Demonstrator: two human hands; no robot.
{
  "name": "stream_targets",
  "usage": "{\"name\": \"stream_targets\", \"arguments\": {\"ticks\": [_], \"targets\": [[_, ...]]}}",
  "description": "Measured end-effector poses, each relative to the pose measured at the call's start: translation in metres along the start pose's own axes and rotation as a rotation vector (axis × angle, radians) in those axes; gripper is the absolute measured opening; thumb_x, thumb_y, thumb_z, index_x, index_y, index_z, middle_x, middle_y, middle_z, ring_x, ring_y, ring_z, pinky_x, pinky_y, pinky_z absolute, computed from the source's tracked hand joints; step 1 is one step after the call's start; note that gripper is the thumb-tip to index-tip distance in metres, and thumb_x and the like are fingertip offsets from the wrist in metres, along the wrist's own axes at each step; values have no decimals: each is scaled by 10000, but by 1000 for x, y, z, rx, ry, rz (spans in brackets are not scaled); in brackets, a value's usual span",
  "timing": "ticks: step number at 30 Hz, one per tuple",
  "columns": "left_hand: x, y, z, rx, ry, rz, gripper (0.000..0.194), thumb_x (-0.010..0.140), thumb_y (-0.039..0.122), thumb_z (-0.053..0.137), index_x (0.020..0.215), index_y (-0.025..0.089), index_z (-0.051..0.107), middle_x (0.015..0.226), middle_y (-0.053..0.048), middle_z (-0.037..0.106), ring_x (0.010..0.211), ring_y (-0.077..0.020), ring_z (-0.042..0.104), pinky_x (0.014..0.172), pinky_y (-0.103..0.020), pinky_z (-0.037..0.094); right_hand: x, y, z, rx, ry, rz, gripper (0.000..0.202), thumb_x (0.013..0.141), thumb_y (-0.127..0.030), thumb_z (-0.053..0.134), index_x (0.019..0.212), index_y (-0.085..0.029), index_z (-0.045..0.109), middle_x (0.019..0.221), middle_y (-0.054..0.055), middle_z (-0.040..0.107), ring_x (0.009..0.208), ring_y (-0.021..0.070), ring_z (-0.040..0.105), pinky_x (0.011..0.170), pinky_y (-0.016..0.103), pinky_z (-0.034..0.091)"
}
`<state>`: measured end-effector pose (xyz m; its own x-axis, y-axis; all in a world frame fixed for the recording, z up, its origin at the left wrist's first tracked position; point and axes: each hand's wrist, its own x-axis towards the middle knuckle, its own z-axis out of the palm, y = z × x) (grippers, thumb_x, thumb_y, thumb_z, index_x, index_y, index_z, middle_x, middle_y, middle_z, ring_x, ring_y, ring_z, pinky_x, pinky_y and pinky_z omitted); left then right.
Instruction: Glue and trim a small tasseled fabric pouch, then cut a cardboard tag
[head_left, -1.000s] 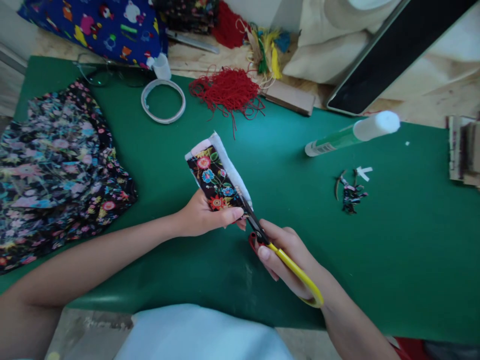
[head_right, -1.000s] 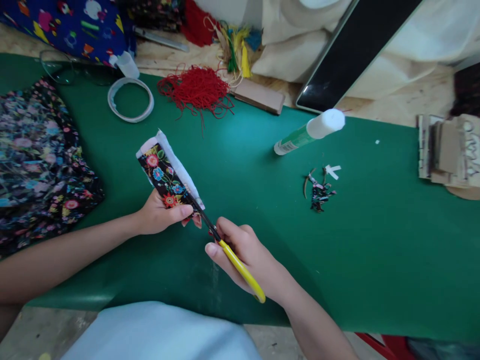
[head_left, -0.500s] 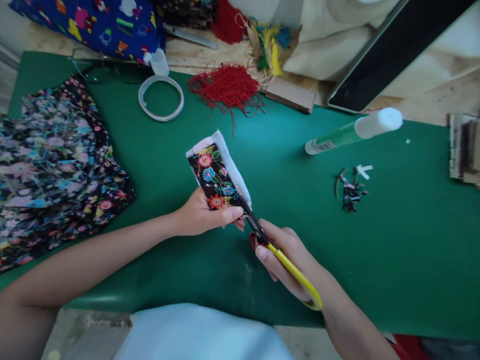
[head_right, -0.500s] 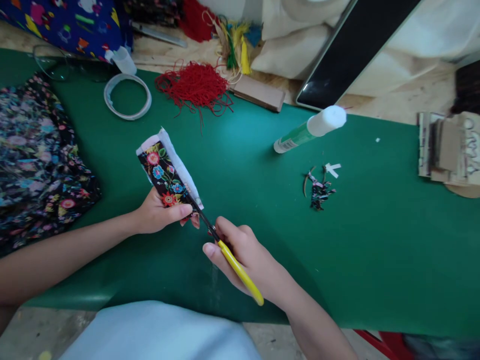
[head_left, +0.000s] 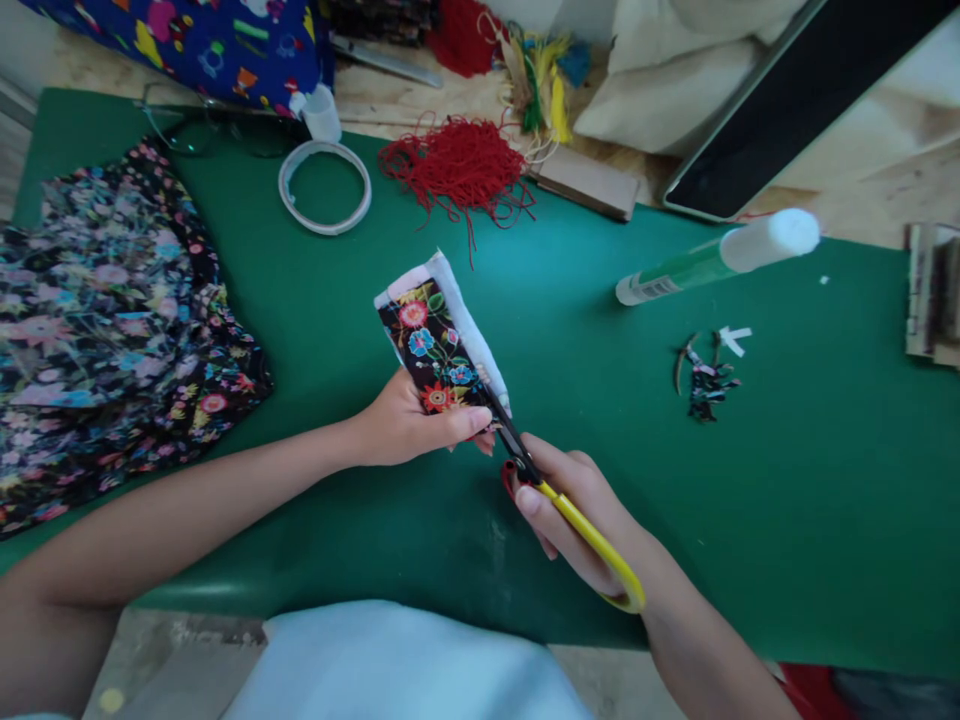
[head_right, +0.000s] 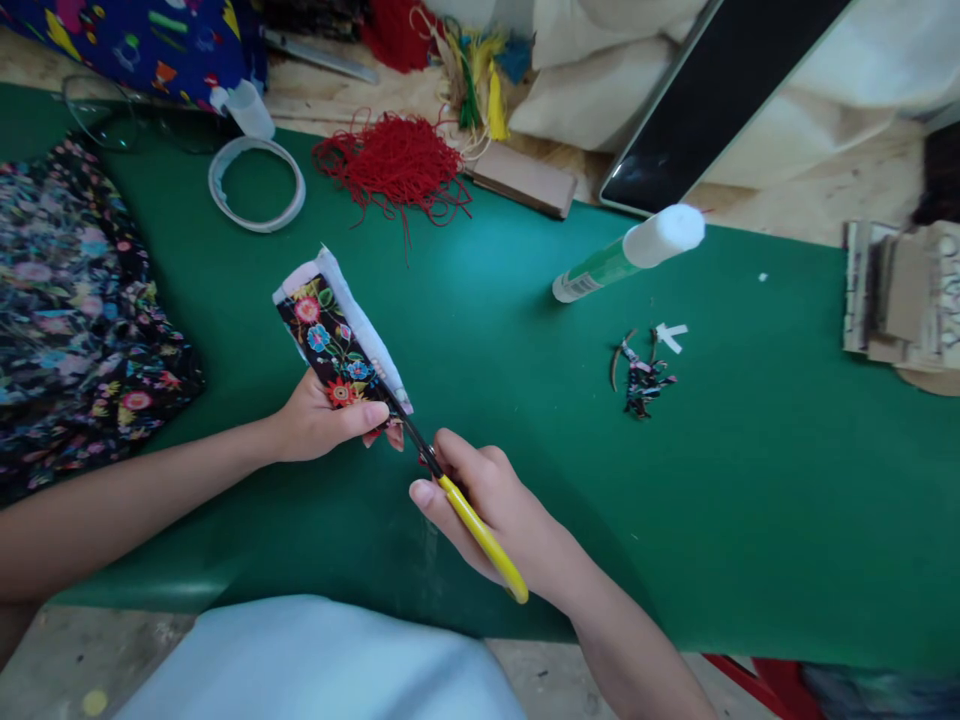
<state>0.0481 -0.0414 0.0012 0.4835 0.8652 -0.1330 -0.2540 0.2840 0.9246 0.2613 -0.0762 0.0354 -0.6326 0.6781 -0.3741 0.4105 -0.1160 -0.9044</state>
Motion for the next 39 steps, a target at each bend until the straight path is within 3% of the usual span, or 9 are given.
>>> {"name": "stream_targets", "arguments": {"ticks": [16, 21, 28, 32, 36, 39], "targets": [[1, 1, 1, -7, 18, 44, 263, 858, 378, 710, 755, 139, 672, 636, -42, 738, 532, -107, 682, 439, -128, 502, 1, 1, 3, -31, 31, 9, 430, 982, -610, 392, 790, -230, 333, 522, -71, 392, 433, 72, 337, 447, 248, 216], [0, 0, 1, -2, 21, 9, 300, 845, 427, 720, 748, 146, 680, 644, -48, 737, 545, -124, 689, 435, -147, 505, 1, 2, 3, -35, 30, 9, 422, 984, -601, 388, 787, -231, 338, 506, -71, 398, 423, 74, 344, 438, 248, 212], [1, 0, 0, -14, 8, 21, 252, 856, 376, 708, 746, 151, 687, 648, -48, 735, 547, -120, 680, 440, -148, 501, 2, 4, 3, -38, 37, 0, 396, 970, -572, 470, 790, -231, 377, 480, -82, 380, 410, 74, 318, 428, 251, 186], [0, 0, 1, -3, 65, 38, 313, 836, 434, 728, 700, 159, 670, 629, -34, 706, 552, -118, 656, 510, -183, 531, 3, 6, 2, -39, 55, -3, 412, 948, -578, 509, 775, -234, 363, 482, -82, 375, 422, 75, 314, 437, 250, 192], [-3, -7, -1, -63, 131, 60, 400, 789, 575, 732, 795, 176, 697, 716, -33, 708, 675, -164, 684, 651, -260, 581, 5, 9, 0, -29, 86, -36, 412, 948, -561, 509, 755, -234, 348, 480, -87, 338, 427, 74, 310, 448, 248, 187], [-5, -14, -4, -110, 237, 30, 478, 764, 659, 708, 754, 182, 679, 655, -24, 663, 653, -183, 667, 664, -303, 583, 5, 10, -1, -18, 108, -41, 412, 925, -541, 558, 747, -231, 353, 496, -94, 304, 431, 65, 277, 442, 242, 170]]}}
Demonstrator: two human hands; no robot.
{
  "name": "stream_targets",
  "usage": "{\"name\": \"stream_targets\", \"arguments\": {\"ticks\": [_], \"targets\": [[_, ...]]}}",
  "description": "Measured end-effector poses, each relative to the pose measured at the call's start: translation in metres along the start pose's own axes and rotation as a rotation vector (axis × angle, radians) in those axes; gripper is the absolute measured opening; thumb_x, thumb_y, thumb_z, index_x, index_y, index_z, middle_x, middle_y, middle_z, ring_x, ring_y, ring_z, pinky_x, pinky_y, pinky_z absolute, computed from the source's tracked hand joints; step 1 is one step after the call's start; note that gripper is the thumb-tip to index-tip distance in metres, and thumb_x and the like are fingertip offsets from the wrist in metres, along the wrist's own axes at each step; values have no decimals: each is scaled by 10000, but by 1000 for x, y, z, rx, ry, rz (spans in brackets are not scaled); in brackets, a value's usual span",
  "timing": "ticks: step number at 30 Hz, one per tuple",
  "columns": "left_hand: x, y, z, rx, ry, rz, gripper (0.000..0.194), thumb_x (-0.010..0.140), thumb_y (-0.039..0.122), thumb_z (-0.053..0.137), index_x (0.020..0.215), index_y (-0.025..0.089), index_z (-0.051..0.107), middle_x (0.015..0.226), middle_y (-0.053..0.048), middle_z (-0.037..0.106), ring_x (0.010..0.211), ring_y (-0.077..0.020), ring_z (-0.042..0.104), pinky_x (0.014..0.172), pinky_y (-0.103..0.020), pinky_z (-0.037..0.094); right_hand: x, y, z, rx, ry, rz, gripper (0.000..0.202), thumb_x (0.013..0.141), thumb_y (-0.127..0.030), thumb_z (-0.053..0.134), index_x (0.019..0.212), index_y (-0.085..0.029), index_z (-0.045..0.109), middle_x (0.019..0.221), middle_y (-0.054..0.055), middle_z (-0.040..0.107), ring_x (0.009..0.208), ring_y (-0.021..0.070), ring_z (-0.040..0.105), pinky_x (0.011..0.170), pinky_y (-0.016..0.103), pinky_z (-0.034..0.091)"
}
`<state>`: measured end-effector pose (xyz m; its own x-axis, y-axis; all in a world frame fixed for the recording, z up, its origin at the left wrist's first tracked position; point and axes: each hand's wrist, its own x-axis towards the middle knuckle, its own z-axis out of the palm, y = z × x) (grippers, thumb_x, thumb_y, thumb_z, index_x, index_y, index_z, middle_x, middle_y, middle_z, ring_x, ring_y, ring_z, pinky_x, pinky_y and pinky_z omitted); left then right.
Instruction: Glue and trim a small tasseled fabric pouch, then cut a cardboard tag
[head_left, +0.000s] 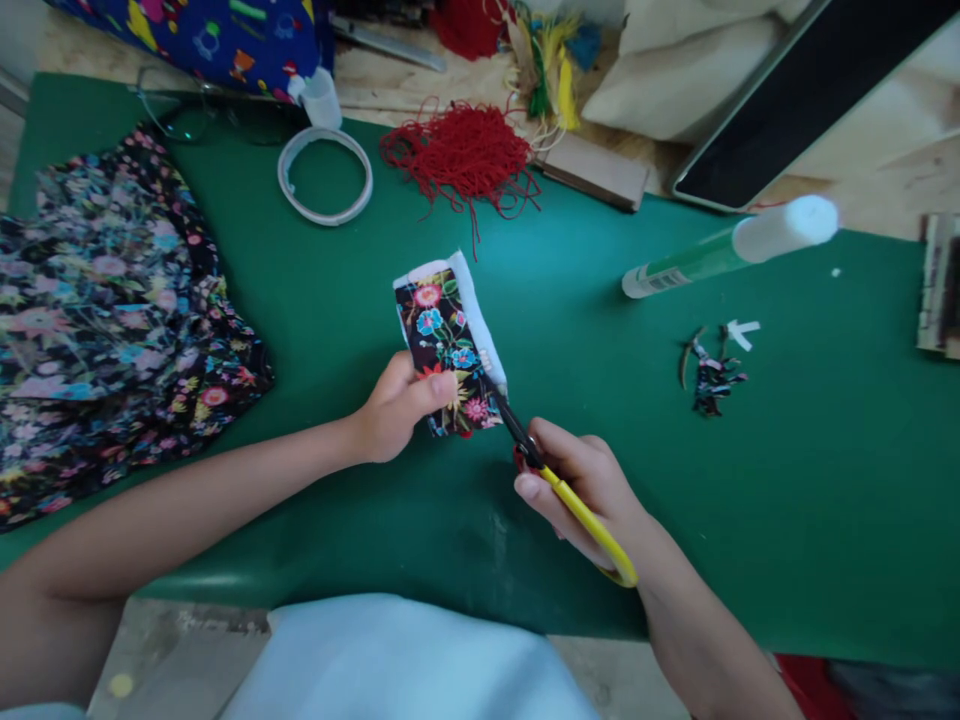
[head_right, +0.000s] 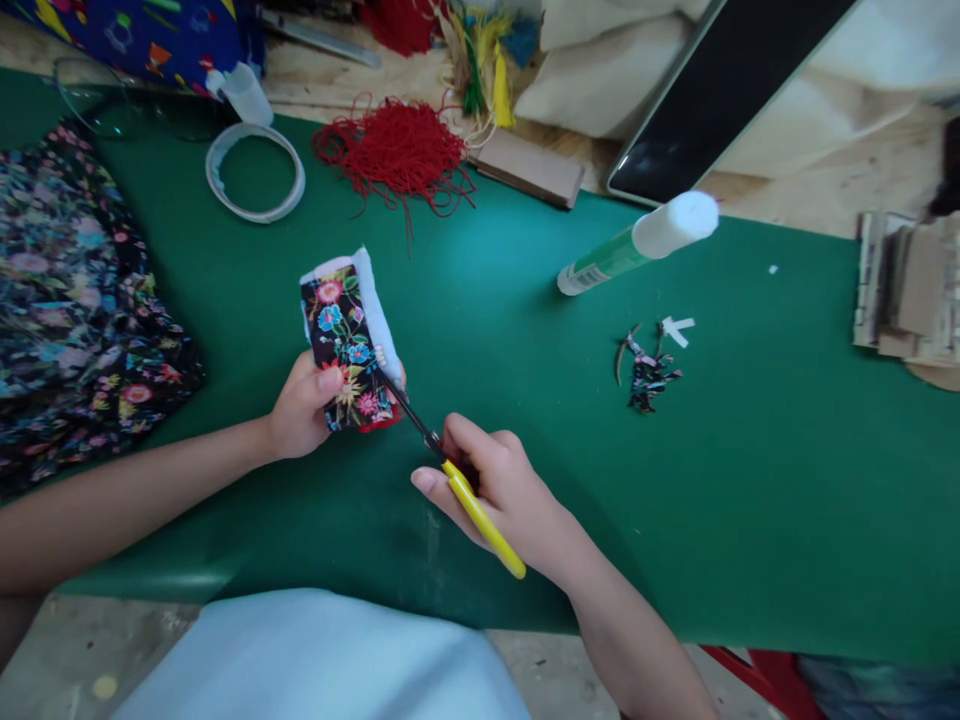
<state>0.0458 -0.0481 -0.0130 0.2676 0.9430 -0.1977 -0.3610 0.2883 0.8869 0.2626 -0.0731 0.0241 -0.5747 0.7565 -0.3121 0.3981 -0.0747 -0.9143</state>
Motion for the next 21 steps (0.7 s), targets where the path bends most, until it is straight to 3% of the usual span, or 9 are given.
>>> {"name": "stream_targets", "arguments": {"ticks": [3, 6, 13, 21], "targets": [[0, -3, -1, -52, 123, 9, 413, 738, 597, 768, 784, 192, 699, 691, -11, 674, 677, -176, 671, 685, -295, 587, -1, -1, 0, 18, 9, 26, 433, 874, -523, 648, 742, -226, 361, 525, -100, 280, 440, 54, 245, 425, 230, 159], [1, -2, 1, -92, 148, 12, 350, 721, 533, 809, 783, 200, 720, 713, 0, 693, 668, -159, 673, 644, -265, 585, -3, -3, -2, 58, -17, 40, 468, 830, -554, 695, 762, -226, 369, 557, -95, 314, 458, 55, 263, 421, 226, 175], [8, 3, 6, -145, 203, 51, 265, 696, 433, 855, 715, 197, 736, 703, 15, 718, 643, -146, 685, 645, -268, 601, -5, 0, -6, 116, -32, 30, 541, 849, -737, 541, 809, -222, 380, 576, -75, 384, 476, 66, 280, 432, 243, 179], [9, 2, 1, -49, 63, 42, 162, 760, 344, 828, 814, 205, 767, 817, -11, 774, 797, -189, 743, 774, -324, 636, -7, -3, -7, 50, 29, 39, 528, 853, -712, 562, 792, -226, 364, 582, -72, 395, 480, 69, 288, 438, 252, 180]]}}
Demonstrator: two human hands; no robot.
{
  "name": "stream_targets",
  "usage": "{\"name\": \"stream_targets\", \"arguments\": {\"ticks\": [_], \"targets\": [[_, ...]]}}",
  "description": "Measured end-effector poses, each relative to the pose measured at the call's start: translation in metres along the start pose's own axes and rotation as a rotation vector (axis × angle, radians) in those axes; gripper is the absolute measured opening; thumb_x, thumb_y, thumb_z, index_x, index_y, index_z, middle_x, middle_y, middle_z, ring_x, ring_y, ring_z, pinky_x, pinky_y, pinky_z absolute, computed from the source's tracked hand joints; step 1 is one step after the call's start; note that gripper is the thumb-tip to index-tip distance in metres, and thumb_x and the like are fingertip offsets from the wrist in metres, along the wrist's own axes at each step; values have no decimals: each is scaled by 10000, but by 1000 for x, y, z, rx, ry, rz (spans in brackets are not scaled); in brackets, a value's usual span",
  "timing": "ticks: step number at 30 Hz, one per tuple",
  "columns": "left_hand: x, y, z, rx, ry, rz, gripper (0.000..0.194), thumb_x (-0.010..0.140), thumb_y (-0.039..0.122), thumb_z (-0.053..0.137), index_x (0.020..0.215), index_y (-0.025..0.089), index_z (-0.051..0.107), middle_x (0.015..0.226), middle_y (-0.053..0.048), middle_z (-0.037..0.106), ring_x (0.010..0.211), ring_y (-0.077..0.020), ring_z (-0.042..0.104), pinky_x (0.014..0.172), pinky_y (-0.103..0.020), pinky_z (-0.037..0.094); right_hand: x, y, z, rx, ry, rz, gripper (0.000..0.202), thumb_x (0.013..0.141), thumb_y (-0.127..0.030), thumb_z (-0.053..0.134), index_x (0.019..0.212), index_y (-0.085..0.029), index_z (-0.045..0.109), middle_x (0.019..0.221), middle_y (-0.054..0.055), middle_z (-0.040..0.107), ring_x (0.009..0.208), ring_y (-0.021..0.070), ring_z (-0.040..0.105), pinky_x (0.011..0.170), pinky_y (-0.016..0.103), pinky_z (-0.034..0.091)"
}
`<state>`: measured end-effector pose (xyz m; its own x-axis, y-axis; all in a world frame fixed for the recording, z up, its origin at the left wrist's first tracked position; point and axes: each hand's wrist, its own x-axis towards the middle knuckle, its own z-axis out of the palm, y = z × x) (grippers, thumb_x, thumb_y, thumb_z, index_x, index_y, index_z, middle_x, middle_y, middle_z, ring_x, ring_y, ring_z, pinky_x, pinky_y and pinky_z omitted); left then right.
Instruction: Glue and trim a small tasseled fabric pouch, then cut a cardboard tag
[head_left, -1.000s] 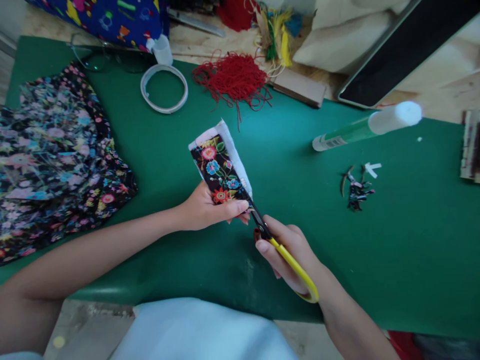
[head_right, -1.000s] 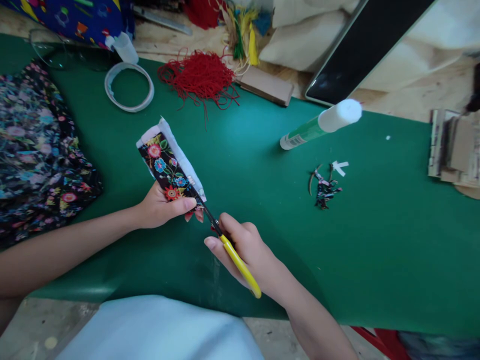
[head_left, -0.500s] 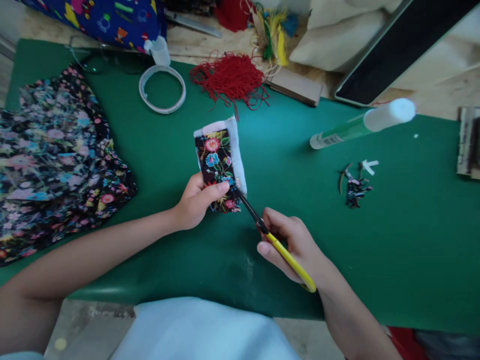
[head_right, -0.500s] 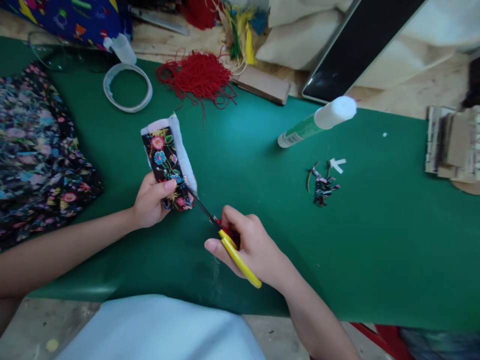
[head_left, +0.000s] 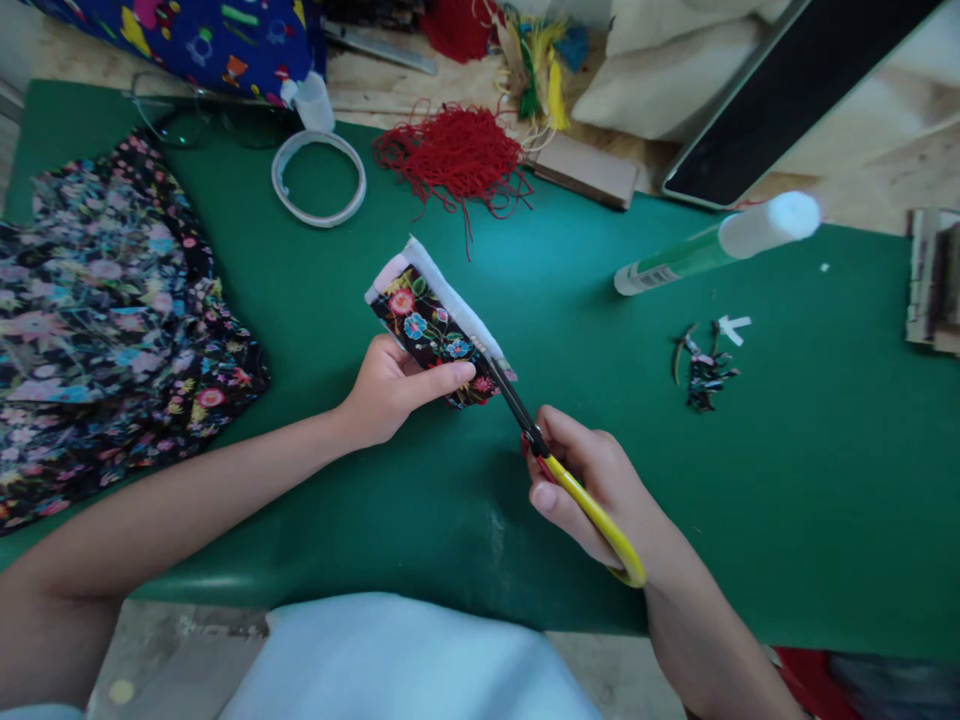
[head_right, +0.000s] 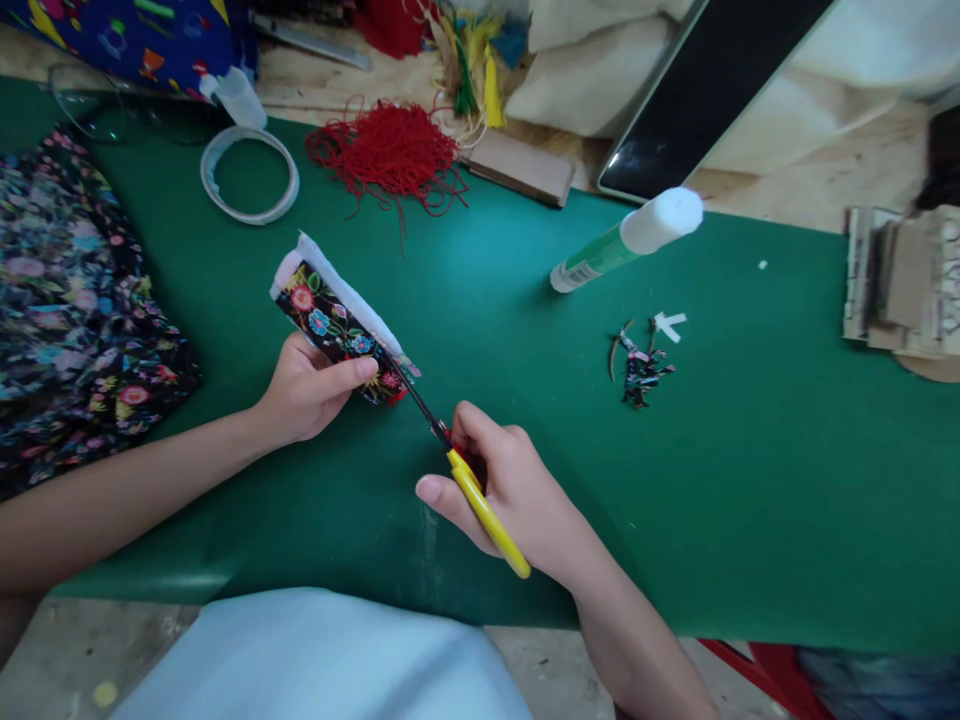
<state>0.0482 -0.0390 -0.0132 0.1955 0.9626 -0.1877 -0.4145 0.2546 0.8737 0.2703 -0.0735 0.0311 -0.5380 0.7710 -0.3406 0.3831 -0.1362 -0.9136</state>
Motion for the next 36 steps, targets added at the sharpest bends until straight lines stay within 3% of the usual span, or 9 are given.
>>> {"name": "stream_targets", "arguments": {"ticks": [6, 18, 27, 36], "targets": [[0, -2, -3, 45, 53, -13, 258, 750, 441, 823, 796, 197, 751, 855, -19, 774, 832, -189, 731, 805, -317, 613, -3, -6, -9, -106, -8, 30, 516, 823, -651, 655, 790, -231, 357, 568, -78, 397, 476, 73, 301, 450, 261, 175], [1, -8, -5, 111, -19, -14, 301, 786, 450, 795, 877, 168, 744, 873, -37, 776, 838, -188, 734, 791, -309, 612, -1, -10, -14, -186, -8, 47, 509, 831, -622, 664, 765, -235, 340, 563, -83, 386, 481, 73, 272, 442, 258, 187], [5, -2, 1, -4, 72, -17, 339, 686, 419, 878, 871, 189, 711, 920, -21, 775, 881, -176, 731, 848, -306, 598, 0, -10, -15, -209, 10, 61, 508, 839, -619, 653, 752, -236, 331, 558, -86, 341, 471, 70, 259, 430, 246, 180], [5, 2, 2, 14, 73, -41, 368, 606, 407, 923, 809, 180, 716, 847, -19, 773, 811, -182, 729, 781, -307, 598, 0, -11, -16, -209, -1, 66, 505, 840, -619, 645, 745, -237, 328, 557, -87, 329, 476, 72, 252, 430, 243, 189]]}}
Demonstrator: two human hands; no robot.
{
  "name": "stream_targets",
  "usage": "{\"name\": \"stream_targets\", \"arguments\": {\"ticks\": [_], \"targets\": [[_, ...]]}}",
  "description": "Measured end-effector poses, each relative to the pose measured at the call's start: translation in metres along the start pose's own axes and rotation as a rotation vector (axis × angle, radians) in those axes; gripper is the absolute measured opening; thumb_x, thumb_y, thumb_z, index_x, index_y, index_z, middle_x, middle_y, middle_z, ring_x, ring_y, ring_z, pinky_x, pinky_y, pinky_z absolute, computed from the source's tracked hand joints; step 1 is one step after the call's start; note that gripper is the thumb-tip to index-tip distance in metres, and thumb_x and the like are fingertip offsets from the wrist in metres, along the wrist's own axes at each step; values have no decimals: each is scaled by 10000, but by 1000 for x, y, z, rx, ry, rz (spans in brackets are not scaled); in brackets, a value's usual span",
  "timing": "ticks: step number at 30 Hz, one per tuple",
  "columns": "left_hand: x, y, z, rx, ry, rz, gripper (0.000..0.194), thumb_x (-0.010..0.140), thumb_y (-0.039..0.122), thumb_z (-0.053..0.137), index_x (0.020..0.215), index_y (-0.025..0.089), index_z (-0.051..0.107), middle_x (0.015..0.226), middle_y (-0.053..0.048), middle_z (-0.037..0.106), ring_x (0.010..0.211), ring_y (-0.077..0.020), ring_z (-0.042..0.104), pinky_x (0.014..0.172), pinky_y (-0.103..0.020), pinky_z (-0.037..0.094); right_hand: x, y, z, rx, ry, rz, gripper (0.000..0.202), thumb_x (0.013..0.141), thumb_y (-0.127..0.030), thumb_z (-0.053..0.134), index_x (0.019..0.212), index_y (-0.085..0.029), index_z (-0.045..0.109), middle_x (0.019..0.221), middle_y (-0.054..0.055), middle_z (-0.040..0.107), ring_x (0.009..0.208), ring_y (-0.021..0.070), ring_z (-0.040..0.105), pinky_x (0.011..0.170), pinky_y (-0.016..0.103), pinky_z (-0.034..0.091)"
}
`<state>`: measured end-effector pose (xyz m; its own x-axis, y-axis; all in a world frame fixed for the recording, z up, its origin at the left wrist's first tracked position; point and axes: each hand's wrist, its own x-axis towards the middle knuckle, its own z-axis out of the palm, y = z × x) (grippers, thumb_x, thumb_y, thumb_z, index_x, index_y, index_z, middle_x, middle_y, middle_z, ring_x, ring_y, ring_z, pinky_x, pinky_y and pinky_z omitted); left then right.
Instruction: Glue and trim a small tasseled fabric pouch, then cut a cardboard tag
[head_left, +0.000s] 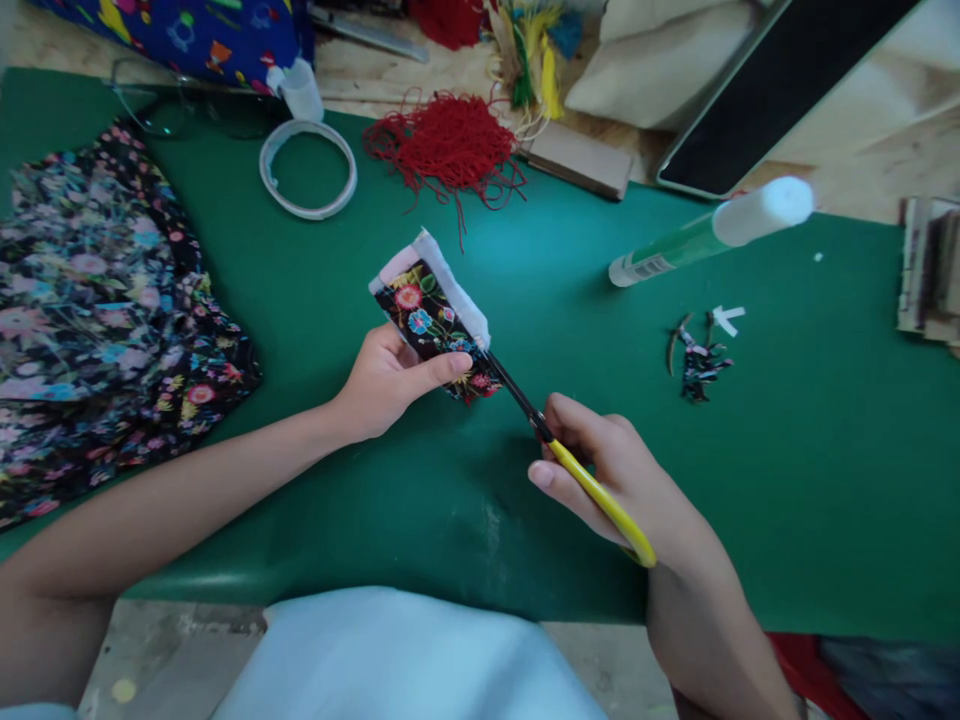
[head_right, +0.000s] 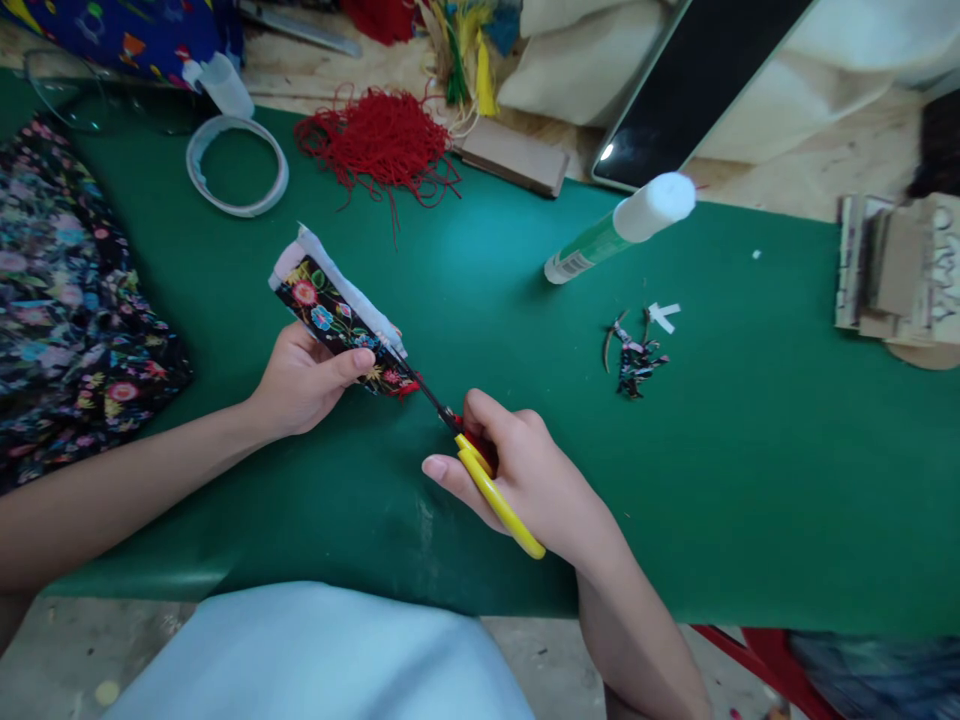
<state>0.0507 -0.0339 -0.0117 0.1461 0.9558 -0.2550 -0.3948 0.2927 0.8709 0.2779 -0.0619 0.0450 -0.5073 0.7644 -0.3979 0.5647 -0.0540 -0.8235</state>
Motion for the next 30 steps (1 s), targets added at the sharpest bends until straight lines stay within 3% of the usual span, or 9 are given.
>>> {"name": "stream_targets", "arguments": {"ticks": [10, 19, 30], "targets": [[0, 7, 4, -88, 24, -56, 405, 569, 370, 945, 821, 190, 683, 813, 10, 762, 825, -199, 745, 842, -366, 611, -1, 2, -6, -49, -49, -31, 498, 845, -630, 627, 751, -232, 343, 565, -81, 324, 482, 77, 257, 444, 245, 191], [1, 5, 3, -69, 32, -36, 416, 539, 346, 958, 803, 188, 678, 823, 19, 760, 799, -163, 726, 810, -308, 604, 0, 3, -2, -17, -40, -23, 512, 836, -651, 628, 753, -233, 345, 549, -87, 334, 474, 75, 270, 442, 250, 191], [-3, 3, 1, 2, -66, -89, 377, 545, 358, 952, 788, 160, 742, 836, -32, 784, 767, -187, 738, 774, -319, 625, 0, 3, 12, 139, -11, -25, 488, 828, -615, 660, 778, -227, 367, 564, -85, 375, 472, 68, 286, 428, 244, 188]]}}
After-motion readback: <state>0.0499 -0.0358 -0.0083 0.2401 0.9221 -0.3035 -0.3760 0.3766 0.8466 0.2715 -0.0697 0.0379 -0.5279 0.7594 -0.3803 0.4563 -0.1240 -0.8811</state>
